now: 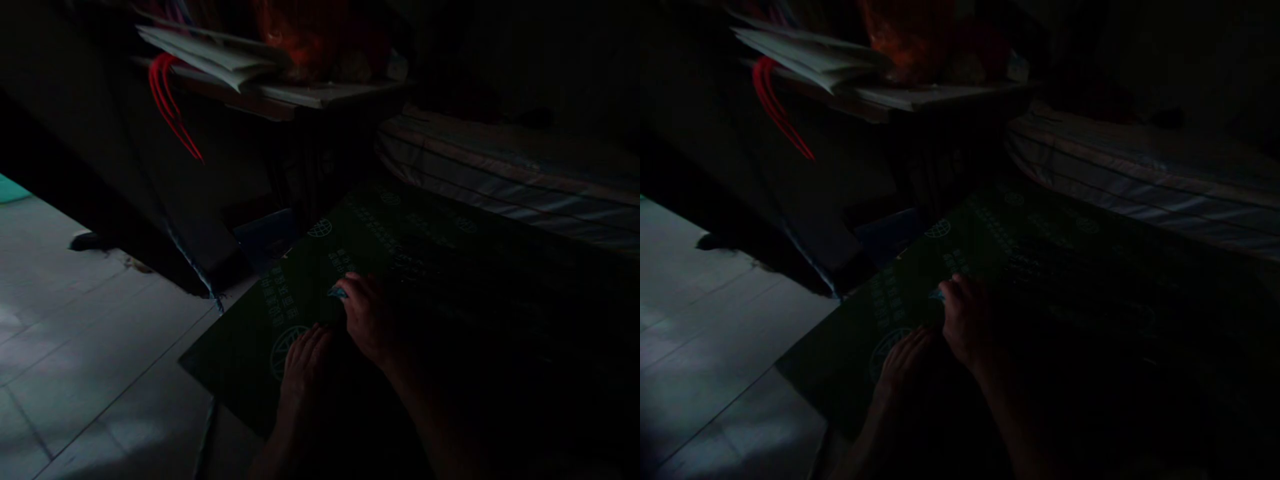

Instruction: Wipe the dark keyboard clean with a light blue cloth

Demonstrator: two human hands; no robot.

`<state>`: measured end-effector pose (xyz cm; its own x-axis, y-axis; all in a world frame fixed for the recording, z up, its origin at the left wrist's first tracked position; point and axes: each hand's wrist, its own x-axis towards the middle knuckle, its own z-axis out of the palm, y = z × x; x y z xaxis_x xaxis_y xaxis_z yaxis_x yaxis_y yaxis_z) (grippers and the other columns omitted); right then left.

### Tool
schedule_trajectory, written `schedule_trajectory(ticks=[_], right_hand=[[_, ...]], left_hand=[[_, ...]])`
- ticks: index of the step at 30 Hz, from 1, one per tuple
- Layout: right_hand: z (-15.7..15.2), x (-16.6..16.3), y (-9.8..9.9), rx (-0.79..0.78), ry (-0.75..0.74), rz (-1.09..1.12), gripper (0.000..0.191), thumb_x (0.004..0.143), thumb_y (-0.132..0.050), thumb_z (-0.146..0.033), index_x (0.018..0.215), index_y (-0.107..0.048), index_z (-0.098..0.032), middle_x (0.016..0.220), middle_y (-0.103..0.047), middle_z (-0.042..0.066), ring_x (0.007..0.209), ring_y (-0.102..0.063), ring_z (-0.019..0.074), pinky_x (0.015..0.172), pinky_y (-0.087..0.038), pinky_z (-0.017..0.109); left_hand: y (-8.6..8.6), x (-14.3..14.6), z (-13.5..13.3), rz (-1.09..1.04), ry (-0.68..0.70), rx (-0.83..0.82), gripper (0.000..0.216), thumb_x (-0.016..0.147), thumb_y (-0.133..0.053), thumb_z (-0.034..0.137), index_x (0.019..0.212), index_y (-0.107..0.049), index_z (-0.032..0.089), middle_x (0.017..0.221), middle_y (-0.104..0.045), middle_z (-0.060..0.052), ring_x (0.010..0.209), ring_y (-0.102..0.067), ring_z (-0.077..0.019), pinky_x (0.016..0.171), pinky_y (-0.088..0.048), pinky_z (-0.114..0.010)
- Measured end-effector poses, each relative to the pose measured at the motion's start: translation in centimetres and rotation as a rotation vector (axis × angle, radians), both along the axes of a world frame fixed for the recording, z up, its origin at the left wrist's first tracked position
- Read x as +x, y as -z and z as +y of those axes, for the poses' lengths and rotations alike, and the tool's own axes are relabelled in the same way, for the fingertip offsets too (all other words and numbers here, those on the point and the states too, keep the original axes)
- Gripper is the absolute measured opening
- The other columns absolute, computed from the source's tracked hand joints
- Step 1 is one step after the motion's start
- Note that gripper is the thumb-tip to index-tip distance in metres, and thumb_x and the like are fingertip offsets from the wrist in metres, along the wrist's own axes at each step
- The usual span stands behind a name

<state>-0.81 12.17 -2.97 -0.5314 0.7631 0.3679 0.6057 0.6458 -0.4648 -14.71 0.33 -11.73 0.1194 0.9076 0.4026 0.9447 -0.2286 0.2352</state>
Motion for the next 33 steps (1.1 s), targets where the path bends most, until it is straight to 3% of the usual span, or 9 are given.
schedule_trajectory(ticks=[3,7,9,15,19,33], right_hand=[[0.4,1.3,0.4,-0.031,0.121,-0.1,0.03,0.087,-0.043,-0.006,0.109,-0.061,-0.015,0.114,-0.061,0.012,0.105,-0.051,0.0256,0.096,-0.037,0.043],[0.0,1.6,0.6,-0.015,-0.001,-0.163,0.03,0.088,-0.044,-0.008,0.111,-0.059,-0.018,0.118,-0.059,0.009,0.112,-0.049,0.0222,0.105,-0.029,0.041],[0.0,1.7,0.5,-0.004,-0.027,-0.199,0.028,0.089,-0.044,-0.01,0.112,-0.058,-0.019,0.118,-0.058,0.008,0.111,-0.049,0.0203,0.105,-0.028,0.039],[0.6,4.5,-0.1,0.004,0.05,-0.326,0.028,0.087,-0.043,-0.007,0.107,-0.059,-0.019,0.115,-0.058,0.009,0.112,-0.047,0.0217,0.105,-0.025,0.044],[0.4,7.9,-0.3,-0.044,0.126,-0.316,0.03,0.086,-0.043,-0.006,0.106,-0.061,-0.019,0.11,-0.061,0.007,0.109,-0.05,0.021,0.1,-0.031,0.041],[-1.9,24.6,1.7,-0.043,0.575,-0.348,0.041,0.075,-0.044,0.003,0.104,-0.066,-0.016,0.104,-0.066,0.009,0.097,-0.059,0.0202,0.088,-0.043,0.035]], left_hand=[[-1.2,0.5,0.2,0.033,-0.022,0.001,0.044,0.091,-0.045,0.029,0.133,-0.05,0.016,0.128,-0.061,-0.014,0.123,-0.053,-0.0272,0.096,-0.049,-0.044],[-3.7,2.0,0.5,0.112,-0.058,-0.126,0.05,0.092,-0.043,0.032,0.141,-0.042,0.024,0.144,-0.047,-0.01,0.132,-0.043,-0.0305,0.1,-0.044,-0.049],[-4.4,2.4,0.7,0.116,-0.072,-0.161,0.049,0.092,-0.041,0.033,0.14,-0.044,0.023,0.144,-0.047,-0.01,0.132,-0.043,-0.0307,0.101,-0.041,-0.05],[-2.9,1.6,1.4,0.177,-0.042,-0.113,0.052,0.092,-0.036,0.04,0.14,-0.045,0.02,0.147,-0.043,-0.011,0.133,-0.042,-0.0309,0.103,-0.04,-0.05],[-2.0,1.3,1.6,0.156,-0.051,0.01,0.053,0.092,-0.034,0.04,0.142,-0.04,0.022,0.147,-0.043,-0.01,0.13,-0.045,-0.0317,0.102,-0.04,-0.051],[-2.3,0.5,1.9,0.066,-0.011,-0.104,0.057,0.09,-0.036,0.037,0.145,-0.032,0.024,0.148,-0.041,-0.01,0.132,-0.042,-0.0326,0.105,-0.036,-0.054]])
